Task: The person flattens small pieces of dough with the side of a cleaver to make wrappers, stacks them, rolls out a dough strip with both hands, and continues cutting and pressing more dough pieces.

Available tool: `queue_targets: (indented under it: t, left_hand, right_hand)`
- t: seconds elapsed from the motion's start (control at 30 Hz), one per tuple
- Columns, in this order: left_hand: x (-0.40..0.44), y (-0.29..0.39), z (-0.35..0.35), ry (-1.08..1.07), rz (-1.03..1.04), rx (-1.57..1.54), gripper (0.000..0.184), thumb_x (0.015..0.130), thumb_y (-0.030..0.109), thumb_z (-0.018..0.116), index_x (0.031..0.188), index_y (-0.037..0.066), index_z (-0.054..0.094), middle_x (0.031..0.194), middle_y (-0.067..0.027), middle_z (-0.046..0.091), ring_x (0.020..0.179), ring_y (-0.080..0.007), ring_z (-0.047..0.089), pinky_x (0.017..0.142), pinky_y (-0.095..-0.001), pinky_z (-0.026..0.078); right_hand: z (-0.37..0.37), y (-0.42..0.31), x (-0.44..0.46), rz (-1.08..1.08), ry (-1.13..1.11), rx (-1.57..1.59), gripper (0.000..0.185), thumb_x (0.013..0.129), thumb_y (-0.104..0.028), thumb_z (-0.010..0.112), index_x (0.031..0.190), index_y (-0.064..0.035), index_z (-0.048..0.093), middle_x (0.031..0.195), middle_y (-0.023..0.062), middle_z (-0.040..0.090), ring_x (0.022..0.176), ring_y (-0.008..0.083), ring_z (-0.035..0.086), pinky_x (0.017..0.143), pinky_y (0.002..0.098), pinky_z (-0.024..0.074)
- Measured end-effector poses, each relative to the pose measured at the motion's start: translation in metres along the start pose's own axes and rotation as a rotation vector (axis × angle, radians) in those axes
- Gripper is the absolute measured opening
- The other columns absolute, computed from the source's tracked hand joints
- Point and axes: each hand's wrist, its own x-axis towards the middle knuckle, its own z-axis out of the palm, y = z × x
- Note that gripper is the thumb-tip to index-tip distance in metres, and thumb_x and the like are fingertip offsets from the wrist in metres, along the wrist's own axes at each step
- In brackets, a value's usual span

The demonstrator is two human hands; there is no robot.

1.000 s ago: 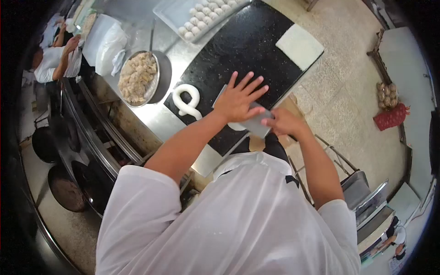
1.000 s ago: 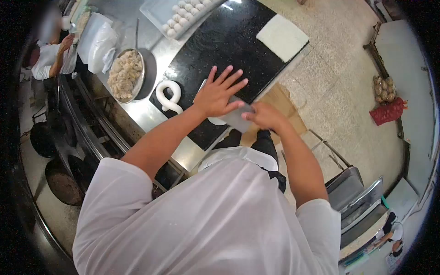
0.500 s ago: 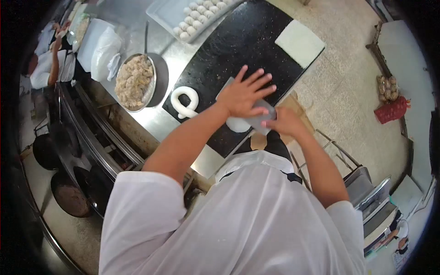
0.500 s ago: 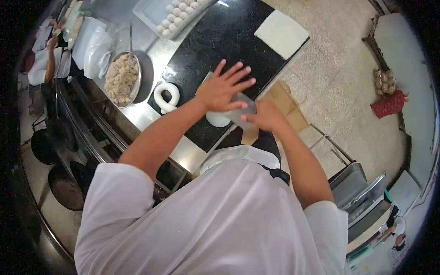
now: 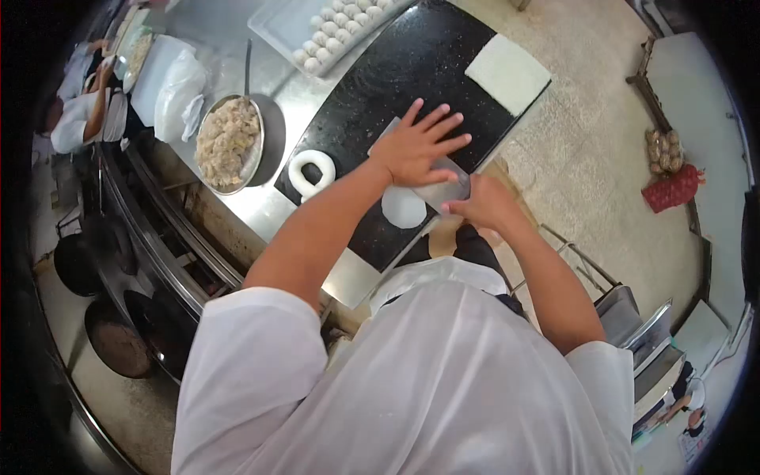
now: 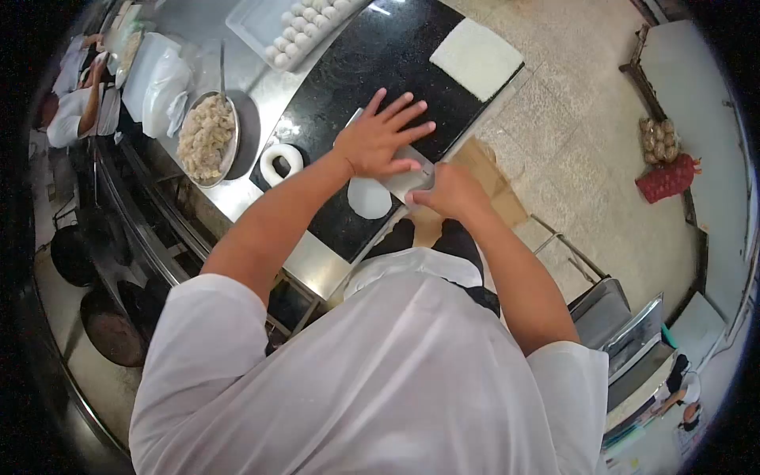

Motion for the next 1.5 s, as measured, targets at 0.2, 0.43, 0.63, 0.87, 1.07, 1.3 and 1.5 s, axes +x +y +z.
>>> queue_targets:
  t: [0.2, 0.43, 0.63, 0.87, 1.07, 1.3, 1.5]
  left_hand:
    - [-0.048, 0.074, 0.017, -0.109, 0.069, -0.103, 0.077, 0.091, 0.072, 0.052, 0.153, 0.027, 0.049, 0.163, -0.0109, 0.039, 0.154, -0.0359, 0.027, 0.123, -0.0650, 0.012]
    - [0.002, 0.031, 0.009, -0.020, -0.054, -0.009, 0.075, 0.091, 0.072, 0.053, 0.151, 0.027, 0.051, 0.161, -0.0101, 0.042, 0.153, -0.0369, 0.030, 0.122, -0.0657, 0.014]
    - [-0.014, 0.034, 0.013, 0.036, -0.041, -0.033, 0.078, 0.089, 0.072, 0.055, 0.153, 0.028, 0.049, 0.164, -0.0109, 0.037, 0.155, -0.0367, 0.025, 0.122, -0.0663, 0.012]
    - [-0.005, 0.070, 0.018, -0.065, 0.030, -0.100, 0.076, 0.088, 0.070, 0.057, 0.151, 0.026, 0.051, 0.162, -0.0090, 0.040, 0.153, -0.0363, 0.029, 0.121, -0.0693, 0.012]
    - [0.019, 0.012, 0.006, 0.059, -0.040, 0.024, 0.077, 0.090, 0.069, 0.056, 0.154, 0.027, 0.048, 0.164, -0.0116, 0.036, 0.154, -0.0374, 0.026, 0.124, -0.0645, 0.010]
    - [-0.043, 0.073, 0.019, -0.088, 0.069, -0.100, 0.080, 0.089, 0.075, 0.054, 0.153, 0.029, 0.049, 0.166, -0.0082, 0.035, 0.155, -0.0350, 0.026, 0.124, -0.0651, 0.009]
    - [0.029, 0.028, 0.012, 0.146, 0.063, 0.004, 0.078, 0.088, 0.071, 0.060, 0.154, 0.031, 0.046, 0.164, -0.0078, 0.036, 0.152, -0.0331, 0.030, 0.122, -0.0641, 0.015]
  right_hand:
    - [0.092, 0.062, -0.047, -0.337, 0.245, 0.059, 0.075, 0.076, -0.039, 0.085, 0.129, 0.0047, 0.054, 0.115, 0.0343, 0.066, 0.108, 0.0449, 0.067, 0.089, 0.0500, 0.0548]
    - [0.002, 0.023, -0.010, 0.016, 0.084, -0.064, 0.077, 0.074, -0.039, 0.087, 0.129, 0.0041, 0.054, 0.114, 0.0319, 0.067, 0.107, 0.0450, 0.068, 0.088, 0.0489, 0.0559]
    - [0.054, 0.057, -0.009, -0.182, 0.110, -0.043, 0.077, 0.075, -0.038, 0.088, 0.128, 0.0066, 0.055, 0.127, 0.0351, 0.060, 0.105, 0.0475, 0.068, 0.088, 0.0480, 0.0556]
    - [0.031, 0.040, -0.050, -0.022, 0.147, 0.078, 0.077, 0.074, -0.036, 0.089, 0.129, 0.0062, 0.055, 0.137, 0.0380, 0.054, 0.114, 0.0497, 0.064, 0.093, 0.0501, 0.0542]
    - [-0.005, 0.012, -0.020, 0.036, 0.035, 0.049, 0.073, 0.076, -0.037, 0.087, 0.128, 0.0036, 0.057, 0.130, 0.0328, 0.061, 0.115, 0.0477, 0.064, 0.091, 0.0498, 0.0545]
    - [0.116, 0.065, -0.047, -0.403, 0.581, -0.232, 0.079, 0.075, -0.036, 0.087, 0.136, 0.0030, 0.054, 0.119, 0.0302, 0.068, 0.115, 0.0438, 0.067, 0.095, 0.0467, 0.0537]
    - [0.012, 0.030, -0.022, 0.091, 0.183, 0.153, 0.065, 0.076, -0.040, 0.087, 0.117, 0.0021, 0.059, 0.105, 0.0289, 0.070, 0.102, 0.0461, 0.069, 0.086, 0.0512, 0.0542]
